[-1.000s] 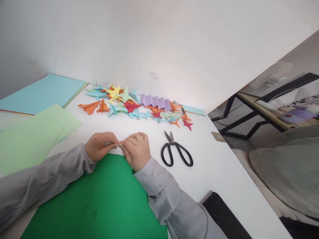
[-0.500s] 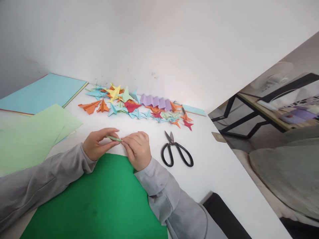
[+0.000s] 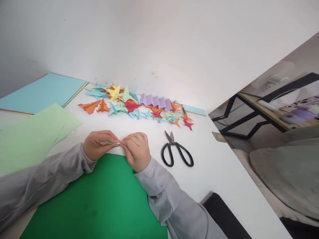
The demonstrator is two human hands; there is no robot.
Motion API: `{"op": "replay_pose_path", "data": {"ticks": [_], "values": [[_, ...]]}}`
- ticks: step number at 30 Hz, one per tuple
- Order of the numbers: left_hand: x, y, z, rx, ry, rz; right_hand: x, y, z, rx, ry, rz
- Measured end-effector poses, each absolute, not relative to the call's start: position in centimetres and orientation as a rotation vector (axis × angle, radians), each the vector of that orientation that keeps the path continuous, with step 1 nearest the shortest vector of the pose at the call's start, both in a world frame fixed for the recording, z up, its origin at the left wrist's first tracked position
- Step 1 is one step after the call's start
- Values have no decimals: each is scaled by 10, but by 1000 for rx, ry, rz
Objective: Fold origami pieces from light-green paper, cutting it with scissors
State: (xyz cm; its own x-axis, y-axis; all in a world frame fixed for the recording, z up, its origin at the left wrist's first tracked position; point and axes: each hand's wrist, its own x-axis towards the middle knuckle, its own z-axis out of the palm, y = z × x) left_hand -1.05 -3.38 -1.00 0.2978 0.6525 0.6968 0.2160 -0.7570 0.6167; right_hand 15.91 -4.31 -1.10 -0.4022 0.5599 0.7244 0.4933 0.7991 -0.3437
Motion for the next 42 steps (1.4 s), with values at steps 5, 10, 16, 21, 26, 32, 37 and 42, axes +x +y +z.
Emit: {"op": "replay_pose_path", "data": {"ticks": [5, 10, 16, 21, 26, 32, 37, 42], "values": [[-11, -35, -8, 2162, 784, 1404, 158, -45, -9, -789, -2089, 85], [-11, -35, -8, 2134, 800, 1362, 159, -45, -10, -782, -2108, 97], [-11, -35, -6, 2003, 840, 1332, 158, -43, -12, -799, -1978, 121], [-12, -36, -2, 1958, 877, 1281, 157, -43, -12, -832, -1940, 158], [-12, -36, -1, 1935, 876, 1252, 158, -44, -11, -838, -1968, 175], [-11, -37, 0, 1815, 893, 1265, 158, -44, -11, -876, -1964, 250], [-12, -37, 3, 1645, 972, 1332, 159, -43, -12, -983, -1878, 322], [-11, -34, 1, 1473, 1005, 1298, 159, -43, -13, -993, -1843, 405]]}}
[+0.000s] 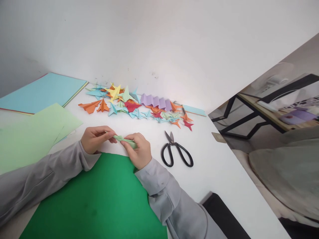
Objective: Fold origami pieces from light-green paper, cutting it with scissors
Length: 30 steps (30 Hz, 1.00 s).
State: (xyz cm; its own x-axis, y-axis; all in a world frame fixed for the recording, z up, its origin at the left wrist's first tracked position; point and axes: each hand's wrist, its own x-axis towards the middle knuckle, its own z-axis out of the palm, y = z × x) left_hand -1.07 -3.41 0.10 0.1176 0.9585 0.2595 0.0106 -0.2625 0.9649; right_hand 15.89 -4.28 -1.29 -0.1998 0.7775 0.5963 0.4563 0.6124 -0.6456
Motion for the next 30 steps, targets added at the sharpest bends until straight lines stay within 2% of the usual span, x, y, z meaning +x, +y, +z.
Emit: {"op": "replay_pose_path", "data": {"ticks": [13, 30], "values": [[-10, -35, -4, 1498, 1030, 1226, 159, -41, -15, -934, -1869, 530], [-12, -37, -7, 1522, 999, 1183, 158, -43, -12, -803, -1987, 476]]}}
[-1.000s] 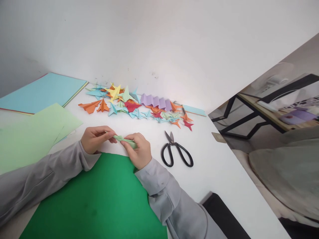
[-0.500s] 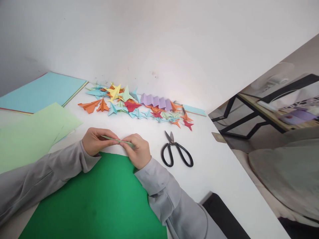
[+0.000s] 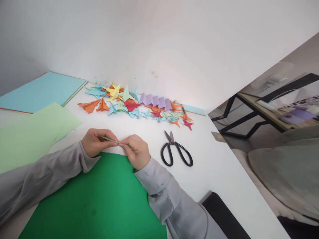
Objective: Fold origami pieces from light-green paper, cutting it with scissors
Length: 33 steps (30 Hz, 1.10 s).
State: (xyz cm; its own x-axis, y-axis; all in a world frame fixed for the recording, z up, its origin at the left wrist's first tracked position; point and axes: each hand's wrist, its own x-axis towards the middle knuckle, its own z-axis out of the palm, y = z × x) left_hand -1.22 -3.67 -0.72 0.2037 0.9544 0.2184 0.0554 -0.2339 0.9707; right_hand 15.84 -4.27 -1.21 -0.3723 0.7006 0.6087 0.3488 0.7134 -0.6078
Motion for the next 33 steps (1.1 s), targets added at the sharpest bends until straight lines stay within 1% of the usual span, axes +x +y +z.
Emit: {"op": "replay_pose_path", "data": {"ticks": [7, 12, 16, 26, 33], "values": [[-11, -37, 0, 1384, 1064, 1184, 156, -44, -11, -1070, -1754, 644], [-13, -36, 3, 1341, 1090, 1152, 156, -44, -11, -1025, -1694, 753], [-11, -35, 1, 1321, 986, 1143, 156, -45, -12, -987, -1670, 809], [-10, -33, -5, 1349, 960, 1217, 155, -43, -14, -1008, -1708, 772], [-10, -34, -2, 1375, 979, 1191, 156, -44, -13, -954, -1814, 673]]}}
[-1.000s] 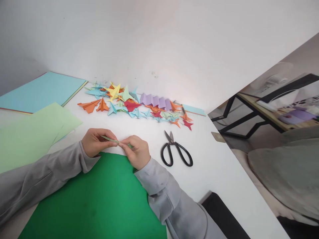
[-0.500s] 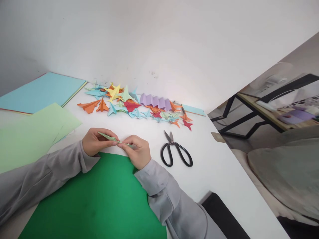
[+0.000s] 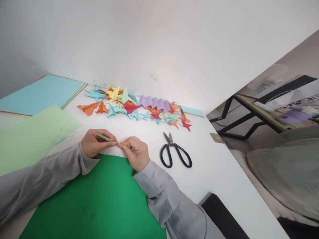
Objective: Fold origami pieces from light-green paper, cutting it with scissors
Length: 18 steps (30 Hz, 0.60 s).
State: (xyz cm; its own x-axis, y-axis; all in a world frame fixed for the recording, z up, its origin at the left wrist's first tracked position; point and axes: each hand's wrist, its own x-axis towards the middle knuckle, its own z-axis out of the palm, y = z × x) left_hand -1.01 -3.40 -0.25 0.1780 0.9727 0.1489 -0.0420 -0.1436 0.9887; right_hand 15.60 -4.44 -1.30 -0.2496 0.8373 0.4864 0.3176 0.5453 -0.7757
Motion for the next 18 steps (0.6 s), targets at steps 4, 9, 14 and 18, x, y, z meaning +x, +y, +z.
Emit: {"op": "replay_pose_path", "data": {"ticks": [4, 9, 14, 18], "values": [[-11, -34, -2, 1366, 988, 1200, 155, -43, -13, -986, -1802, 700], [-11, -35, 1, 1343, 1029, 1194, 155, -43, -15, -1023, -1867, 744], [-9, -35, 1, 1318, 1043, 1186, 155, -44, -14, -1069, -1842, 806], [-8, -35, 1, 1299, 1081, 1206, 154, -44, -13, -1077, -1817, 904]]}}
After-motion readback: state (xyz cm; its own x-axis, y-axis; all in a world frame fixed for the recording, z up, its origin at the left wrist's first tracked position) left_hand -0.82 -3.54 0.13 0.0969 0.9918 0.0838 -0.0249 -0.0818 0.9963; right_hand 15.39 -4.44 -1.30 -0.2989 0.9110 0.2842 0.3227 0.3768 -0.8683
